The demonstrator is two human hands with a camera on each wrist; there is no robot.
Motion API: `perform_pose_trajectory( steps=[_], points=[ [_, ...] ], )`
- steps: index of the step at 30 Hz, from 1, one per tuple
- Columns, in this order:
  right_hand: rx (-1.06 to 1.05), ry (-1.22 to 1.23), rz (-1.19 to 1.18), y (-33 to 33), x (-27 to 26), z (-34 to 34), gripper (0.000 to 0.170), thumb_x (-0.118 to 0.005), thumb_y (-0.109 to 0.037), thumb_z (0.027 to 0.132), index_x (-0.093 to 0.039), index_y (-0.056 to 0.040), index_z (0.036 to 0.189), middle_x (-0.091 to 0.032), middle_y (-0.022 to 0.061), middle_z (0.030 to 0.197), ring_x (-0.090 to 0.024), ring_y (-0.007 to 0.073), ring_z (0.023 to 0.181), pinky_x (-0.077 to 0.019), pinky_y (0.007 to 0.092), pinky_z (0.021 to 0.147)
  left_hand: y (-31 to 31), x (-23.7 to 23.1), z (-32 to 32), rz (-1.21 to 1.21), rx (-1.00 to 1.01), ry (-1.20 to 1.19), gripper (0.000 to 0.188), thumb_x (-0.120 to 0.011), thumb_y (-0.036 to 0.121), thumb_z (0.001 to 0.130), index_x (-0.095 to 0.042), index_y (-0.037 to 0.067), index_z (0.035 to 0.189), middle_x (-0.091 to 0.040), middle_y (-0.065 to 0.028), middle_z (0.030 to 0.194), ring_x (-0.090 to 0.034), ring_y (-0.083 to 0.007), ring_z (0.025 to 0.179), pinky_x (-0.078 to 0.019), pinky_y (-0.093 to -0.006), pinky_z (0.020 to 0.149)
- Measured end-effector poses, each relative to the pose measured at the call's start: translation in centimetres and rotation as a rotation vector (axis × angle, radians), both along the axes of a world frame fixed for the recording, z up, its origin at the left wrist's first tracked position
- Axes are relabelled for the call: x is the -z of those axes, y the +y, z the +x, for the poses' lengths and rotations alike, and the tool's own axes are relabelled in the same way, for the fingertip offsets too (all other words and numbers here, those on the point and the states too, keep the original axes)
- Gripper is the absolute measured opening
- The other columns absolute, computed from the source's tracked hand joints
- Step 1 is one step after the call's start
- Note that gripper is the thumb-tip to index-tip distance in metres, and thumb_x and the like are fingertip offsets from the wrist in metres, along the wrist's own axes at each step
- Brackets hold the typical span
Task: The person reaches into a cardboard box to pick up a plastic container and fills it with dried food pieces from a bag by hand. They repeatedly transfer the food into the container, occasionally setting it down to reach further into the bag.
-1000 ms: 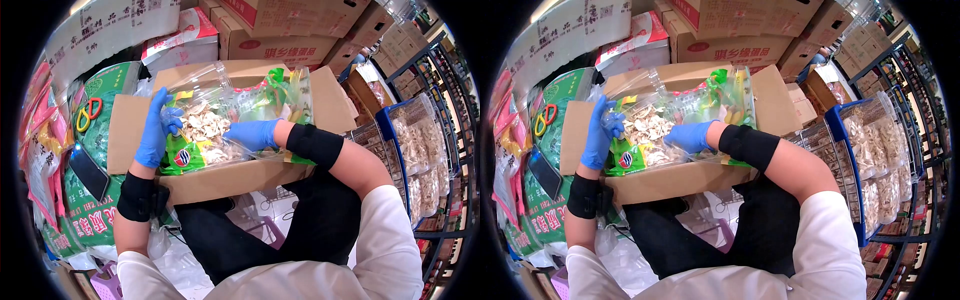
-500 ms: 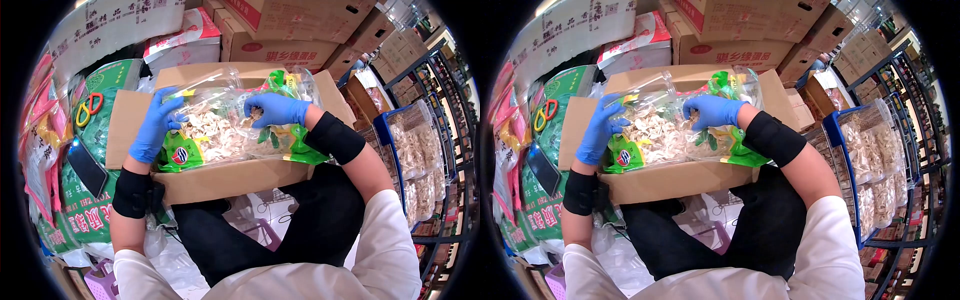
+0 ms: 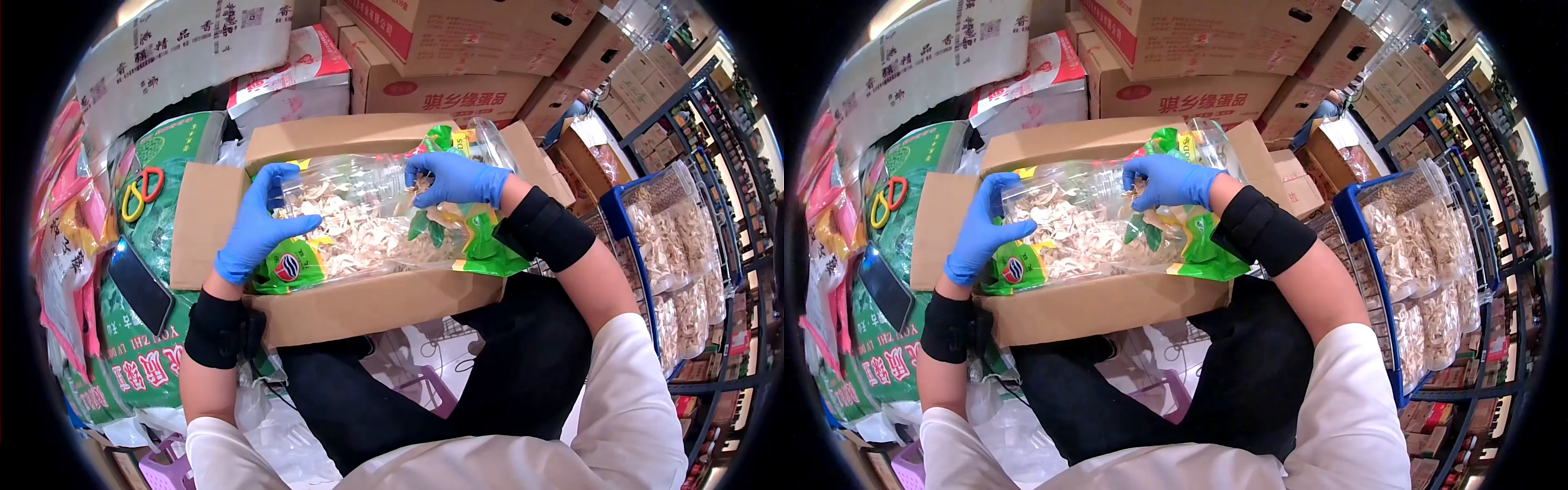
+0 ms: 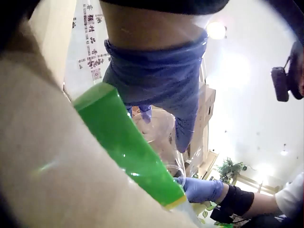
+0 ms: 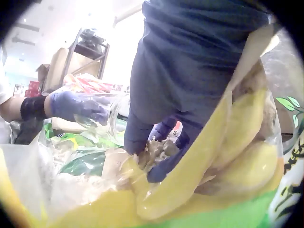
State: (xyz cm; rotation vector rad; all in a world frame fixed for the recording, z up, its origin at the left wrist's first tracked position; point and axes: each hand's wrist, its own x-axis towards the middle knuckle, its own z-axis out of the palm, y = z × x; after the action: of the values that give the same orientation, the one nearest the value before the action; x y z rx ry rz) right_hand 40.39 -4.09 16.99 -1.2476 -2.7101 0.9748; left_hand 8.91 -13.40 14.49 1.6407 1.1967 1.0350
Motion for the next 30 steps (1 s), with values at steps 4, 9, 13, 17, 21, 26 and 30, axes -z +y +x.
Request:
perform_pose_trajectory(
  steps=[4,9,13,17,21,26,30],
  points=[
    [0.041,0.134,-0.039,0.6,0.0,0.8,0.037,-0.077,-0.021,0.073,-0.058,-0.0061,0.101,-0.058,0.0065,0.093,-0.058,0.0167,0.082,-0.0496,0.0298,0.073,0.2,-0.3,-0.8,0.064,-0.054,0.082,0.068,-0.084,0.024,0.066,-0.050,0.009,0.123,-0.055,-0.0064,0.119,-0.052,-0.0181,0.110,-0.0415,-0.0323,0.092],
    [0.076,0.283,-0.128,0.9,-0.8,1.0,0.038,-0.079,-0.019,0.075,-0.058,-0.0052,0.103,-0.055,0.0058,0.099,-0.060,0.0149,0.082,-0.0533,0.0270,0.067,0.1,-0.2,-0.9,0.040,-0.031,0.104,0.074,-0.085,0.026,0.065,-0.048,0.008,0.125,-0.054,-0.0067,0.121,-0.051,-0.0190,0.113,-0.0422,-0.0335,0.091],
    [0.140,0.303,-0.190,0.4,-1.5,0.8,0.033,-0.078,-0.019,0.076,-0.059,-0.0065,0.100,-0.053,-0.0002,0.092,-0.053,0.0091,0.084,-0.0471,0.0249,0.074,-0.1,0.0,-0.7,-0.028,0.009,0.078,0.074,-0.086,0.022,0.065,-0.047,0.008,0.126,-0.052,-0.0059,0.122,-0.047,-0.0179,0.118,-0.0429,-0.0329,0.093],
    [0.110,0.355,-0.112,0.7,-1.5,0.9,0.033,-0.077,-0.016,0.077,-0.059,-0.0039,0.101,-0.057,0.0049,0.095,-0.061,0.0122,0.079,-0.0533,0.0263,0.069,-0.1,0.1,-0.7,-0.033,0.000,0.105,0.074,-0.086,0.021,0.065,-0.046,0.008,0.127,-0.051,-0.0065,0.124,-0.046,-0.0178,0.119,-0.0425,-0.0328,0.094],
    [0.116,0.351,-0.098,0.9,-2.0,1.1,0.031,-0.077,-0.017,0.077,-0.059,-0.0044,0.100,-0.057,0.0029,0.094,-0.060,0.0115,0.079,-0.0530,0.0259,0.068,0.1,0.3,-0.9,-0.080,0.036,-0.018,0.079,-0.086,0.019,0.065,-0.043,0.007,0.130,-0.050,-0.0077,0.125,-0.046,-0.0196,0.119,-0.0407,-0.0336,0.098],
    [0.180,0.474,-0.329,1.1,-2.8,1.4,0.025,-0.072,-0.015,0.084,-0.057,-0.0085,0.103,-0.057,-0.0023,0.094,-0.056,0.0066,0.083,-0.0492,0.0222,0.075,-0.3,-0.5,-0.4,-0.156,0.105,-0.144,0.082,-0.086,0.017,0.065,-0.042,0.004,0.132,-0.049,-0.0082,0.126,-0.047,-0.0210,0.119,-0.0381,-0.0335,0.101],
    [0.178,0.534,-0.400,0.5,-4.1,1.2,0.025,-0.070,-0.014,0.085,-0.056,-0.0092,0.105,-0.059,-0.0021,0.094,-0.057,0.0056,0.082,-0.0498,0.0211,0.073,-0.5,-0.6,0.0,-0.221,0.123,-0.136,0.083,-0.086,0.016,0.065,-0.041,0.004,0.134,-0.048,-0.0083,0.127,-0.047,-0.0210,0.119,-0.0382,-0.0339,0.101]
  ],
)
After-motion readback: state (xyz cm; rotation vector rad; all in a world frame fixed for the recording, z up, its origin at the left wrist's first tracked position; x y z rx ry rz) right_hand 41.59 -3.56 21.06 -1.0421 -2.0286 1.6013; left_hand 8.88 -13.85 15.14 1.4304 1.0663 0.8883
